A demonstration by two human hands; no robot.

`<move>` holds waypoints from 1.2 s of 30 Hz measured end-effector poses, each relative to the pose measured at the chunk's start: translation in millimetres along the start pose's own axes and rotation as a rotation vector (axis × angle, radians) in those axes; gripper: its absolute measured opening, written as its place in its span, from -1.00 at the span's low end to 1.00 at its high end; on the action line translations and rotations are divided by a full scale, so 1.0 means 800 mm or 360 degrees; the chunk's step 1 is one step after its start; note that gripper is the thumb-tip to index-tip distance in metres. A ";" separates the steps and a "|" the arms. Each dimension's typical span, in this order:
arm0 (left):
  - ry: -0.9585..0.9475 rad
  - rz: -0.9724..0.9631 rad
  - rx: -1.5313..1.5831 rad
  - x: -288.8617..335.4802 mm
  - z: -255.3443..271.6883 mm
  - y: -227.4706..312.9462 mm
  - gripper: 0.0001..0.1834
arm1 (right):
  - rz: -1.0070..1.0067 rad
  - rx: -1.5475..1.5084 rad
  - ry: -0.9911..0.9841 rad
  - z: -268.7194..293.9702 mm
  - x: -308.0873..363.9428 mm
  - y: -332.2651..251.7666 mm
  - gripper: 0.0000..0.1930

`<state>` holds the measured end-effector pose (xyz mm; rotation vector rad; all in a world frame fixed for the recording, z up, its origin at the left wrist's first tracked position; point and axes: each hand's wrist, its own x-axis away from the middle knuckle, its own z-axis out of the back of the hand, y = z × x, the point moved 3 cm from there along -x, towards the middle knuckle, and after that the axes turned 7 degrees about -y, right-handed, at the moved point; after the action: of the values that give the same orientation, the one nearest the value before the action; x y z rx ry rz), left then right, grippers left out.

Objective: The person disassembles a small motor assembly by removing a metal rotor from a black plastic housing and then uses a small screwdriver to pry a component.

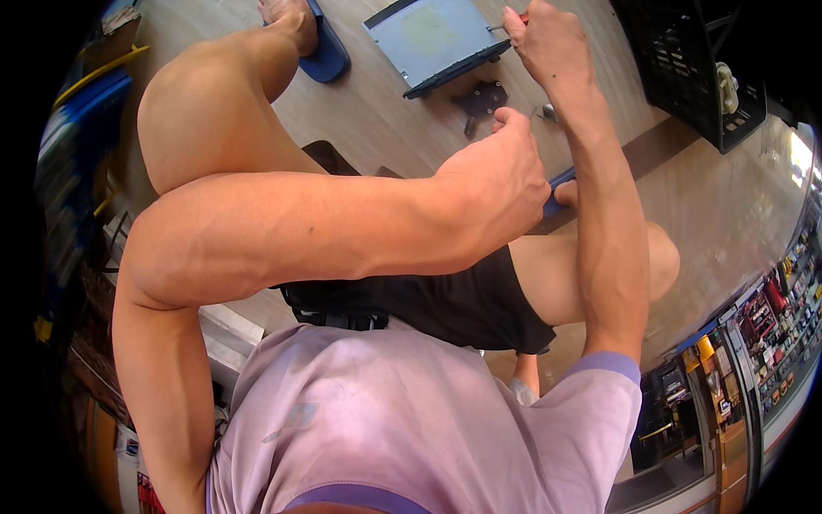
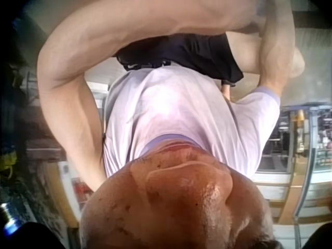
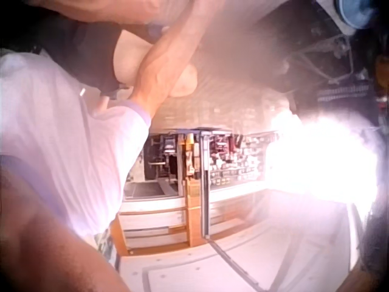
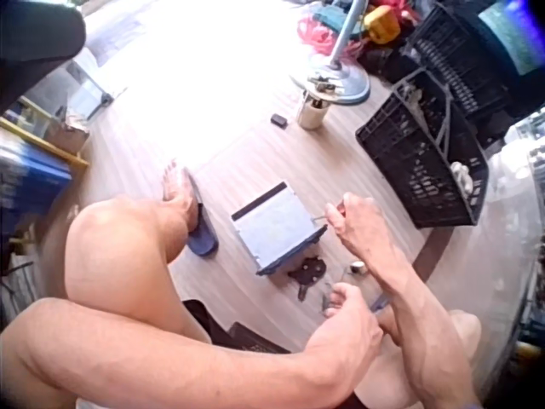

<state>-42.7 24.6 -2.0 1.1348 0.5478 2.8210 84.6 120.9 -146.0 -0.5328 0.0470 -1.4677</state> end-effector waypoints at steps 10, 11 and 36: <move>0.0059 0.0155 0.0007 0.012 -0.004 -0.010 -0.63 | 0.0504 0.0186 -0.0179 0.010 -0.008 -0.002 -0.81; 0.0068 0.0163 0.0008 0.011 -0.005 -0.009 -0.63 | 0.0491 0.0194 -0.0204 0.012 -0.008 -0.003 -0.83; 0.0014 0.0199 0.0084 -0.003 -0.022 -0.011 -0.55 | 0.0466 0.0257 0.0024 0.002 -0.008 -0.025 -0.73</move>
<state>-53.7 26.7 -18.5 1.2078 0.5748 2.9345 65.8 127.6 -139.2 -0.3663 0.0173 -1.1779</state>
